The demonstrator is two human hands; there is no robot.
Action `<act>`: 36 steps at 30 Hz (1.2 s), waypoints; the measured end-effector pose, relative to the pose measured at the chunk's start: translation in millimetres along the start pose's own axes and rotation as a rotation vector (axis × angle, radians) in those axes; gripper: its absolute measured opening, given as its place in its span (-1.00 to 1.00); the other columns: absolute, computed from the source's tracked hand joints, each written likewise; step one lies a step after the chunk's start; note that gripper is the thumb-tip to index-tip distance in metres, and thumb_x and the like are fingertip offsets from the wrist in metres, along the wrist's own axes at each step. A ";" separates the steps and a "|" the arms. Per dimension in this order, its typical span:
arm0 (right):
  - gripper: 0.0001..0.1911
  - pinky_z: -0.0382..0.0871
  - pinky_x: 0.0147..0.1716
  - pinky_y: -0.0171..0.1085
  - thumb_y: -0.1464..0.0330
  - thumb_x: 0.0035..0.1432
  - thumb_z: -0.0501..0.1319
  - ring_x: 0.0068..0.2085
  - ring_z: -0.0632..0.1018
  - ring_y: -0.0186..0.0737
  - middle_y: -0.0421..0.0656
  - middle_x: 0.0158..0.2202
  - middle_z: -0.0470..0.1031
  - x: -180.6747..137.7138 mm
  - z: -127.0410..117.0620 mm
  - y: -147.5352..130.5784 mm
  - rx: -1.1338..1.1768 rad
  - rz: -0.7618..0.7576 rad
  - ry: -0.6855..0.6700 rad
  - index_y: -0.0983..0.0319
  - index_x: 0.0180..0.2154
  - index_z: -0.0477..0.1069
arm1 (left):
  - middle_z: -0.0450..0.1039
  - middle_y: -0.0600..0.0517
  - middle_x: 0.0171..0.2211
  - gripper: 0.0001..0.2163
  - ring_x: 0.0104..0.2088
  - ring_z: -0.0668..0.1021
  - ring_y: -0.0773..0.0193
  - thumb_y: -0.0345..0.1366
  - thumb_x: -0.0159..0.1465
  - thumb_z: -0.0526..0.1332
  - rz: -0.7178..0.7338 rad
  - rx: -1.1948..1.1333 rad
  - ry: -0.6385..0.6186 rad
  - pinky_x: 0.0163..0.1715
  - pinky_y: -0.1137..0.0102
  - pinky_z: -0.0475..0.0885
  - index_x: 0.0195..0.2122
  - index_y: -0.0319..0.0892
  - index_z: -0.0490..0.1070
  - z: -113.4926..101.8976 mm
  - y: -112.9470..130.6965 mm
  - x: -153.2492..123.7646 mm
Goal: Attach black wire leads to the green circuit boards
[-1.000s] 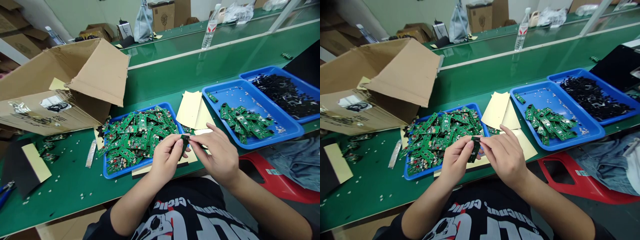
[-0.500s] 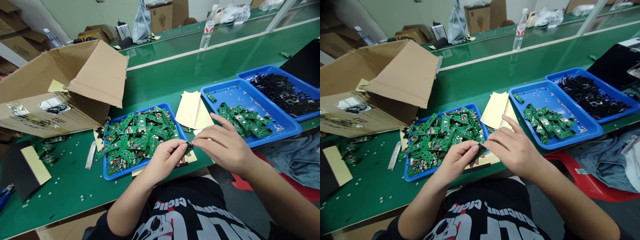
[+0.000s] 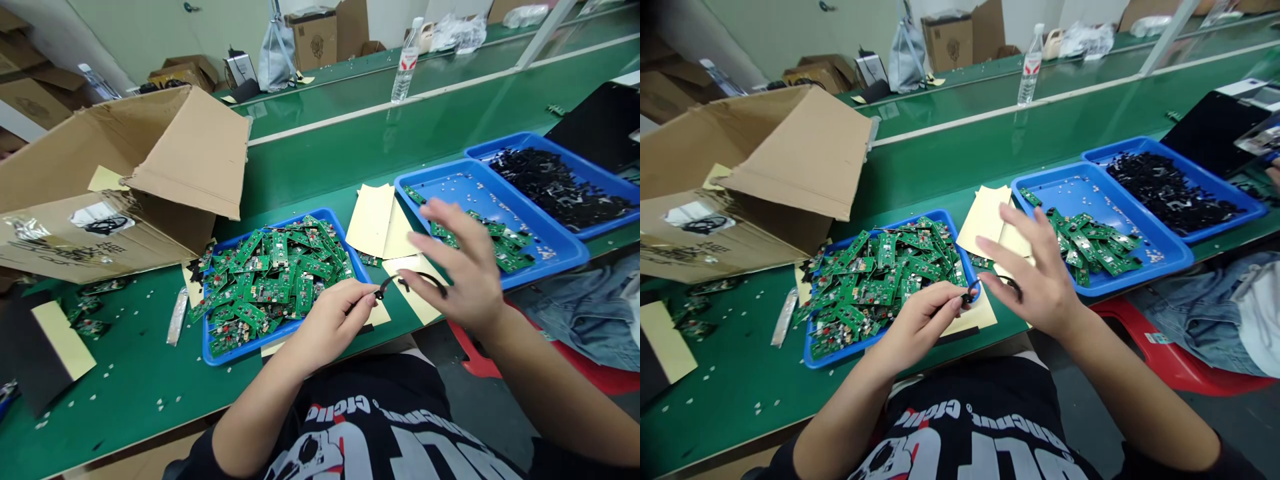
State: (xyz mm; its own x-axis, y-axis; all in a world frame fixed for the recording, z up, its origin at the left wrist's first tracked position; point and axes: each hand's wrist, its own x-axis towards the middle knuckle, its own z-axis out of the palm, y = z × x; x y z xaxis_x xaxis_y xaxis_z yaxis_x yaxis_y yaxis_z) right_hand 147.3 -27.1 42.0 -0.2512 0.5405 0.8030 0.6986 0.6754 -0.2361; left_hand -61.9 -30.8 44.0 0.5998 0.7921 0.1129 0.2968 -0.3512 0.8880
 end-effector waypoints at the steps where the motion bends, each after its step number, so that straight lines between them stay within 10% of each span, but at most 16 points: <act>1: -0.31 0.18 0.19 0.19 0.41 0.07 0.30 0.20 0.31 0.15 -0.07 0.22 0.19 -0.6 -1.8 1.8 0.062 0.060 0.066 -0.04 0.21 0.18 | 0.49 -0.05 -0.25 -0.77 -0.22 0.51 0.24 -0.34 0.37 0.03 0.029 0.020 0.007 -0.17 0.35 0.41 -0.10 -0.20 0.46 -0.5 -0.9 -0.4; 7: -0.22 0.41 0.01 0.09 -0.21 0.15 -0.16 0.01 0.51 0.02 0.00 0.00 0.47 -6.7 -9.6 7.5 1.009 0.504 0.021 0.12 0.18 0.25 | 0.43 -0.09 -0.10 -0.72 -0.08 0.49 0.22 -0.37 0.34 0.10 0.271 0.172 0.191 -0.08 0.30 0.44 0.08 -0.13 0.34 -4.1 -8.8 -1.1; 10: -0.24 0.50 -0.12 -0.02 -0.16 0.22 -0.25 -0.12 0.59 -0.05 0.00 -0.13 0.56 -9.1 -3.2 3.7 1.215 0.702 -0.089 0.17 0.07 0.38 | 0.42 -0.10 -0.10 -0.66 -0.08 0.49 0.21 -0.37 0.30 0.18 0.359 0.267 0.312 -0.10 0.30 0.46 0.11 -0.13 0.30 -5.5 -9.8 1.4; 15: -0.70 0.53 -0.29 -0.26 0.13 0.18 0.21 -0.31 0.62 -0.20 -0.11 -0.35 0.61 1.4 3.1 -13.0 1.024 0.851 -0.293 0.19 -0.18 0.53 | 0.43 -0.09 -0.14 -0.66 -0.11 0.50 0.24 -0.42 0.26 0.23 0.478 0.416 0.418 -0.14 0.35 0.48 0.07 -0.22 0.31 -7.2 -5.7 6.8; 21: -0.85 0.45 -0.51 -0.36 0.25 0.04 0.33 -0.48 0.55 -0.29 -0.19 -0.51 0.55 22.7 -8.6 -28.6 0.808 0.903 -0.449 0.20 -0.37 0.54 | 0.47 -0.02 -0.17 -0.73 -0.13 0.53 0.29 -0.48 0.23 0.25 0.567 0.492 0.508 -0.03 0.30 0.48 -0.04 -0.19 0.36 -6.4 -6.6 11.8; 36: -0.98 0.43 -0.52 -0.41 0.39 -0.01 0.32 -0.49 0.52 -0.34 -0.19 -0.51 0.54 24.4 0.6 -35.5 0.896 0.886 -0.283 0.22 -0.45 0.53 | 0.56 -0.04 -0.22 -0.74 -0.13 0.60 0.20 -0.48 0.15 0.33 0.593 0.520 0.648 -0.11 0.28 0.58 -0.14 -0.20 0.39 -4.9 -4.6 7.7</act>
State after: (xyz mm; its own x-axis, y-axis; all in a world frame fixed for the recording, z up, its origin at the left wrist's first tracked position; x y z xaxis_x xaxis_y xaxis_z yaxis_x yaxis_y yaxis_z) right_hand 116.0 -37.6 69.6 -0.1451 0.9871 0.0671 0.0368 0.0731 -0.9966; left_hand -62.3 -20.6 43.0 0.2835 0.4834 0.8282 0.4613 -0.8259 0.3242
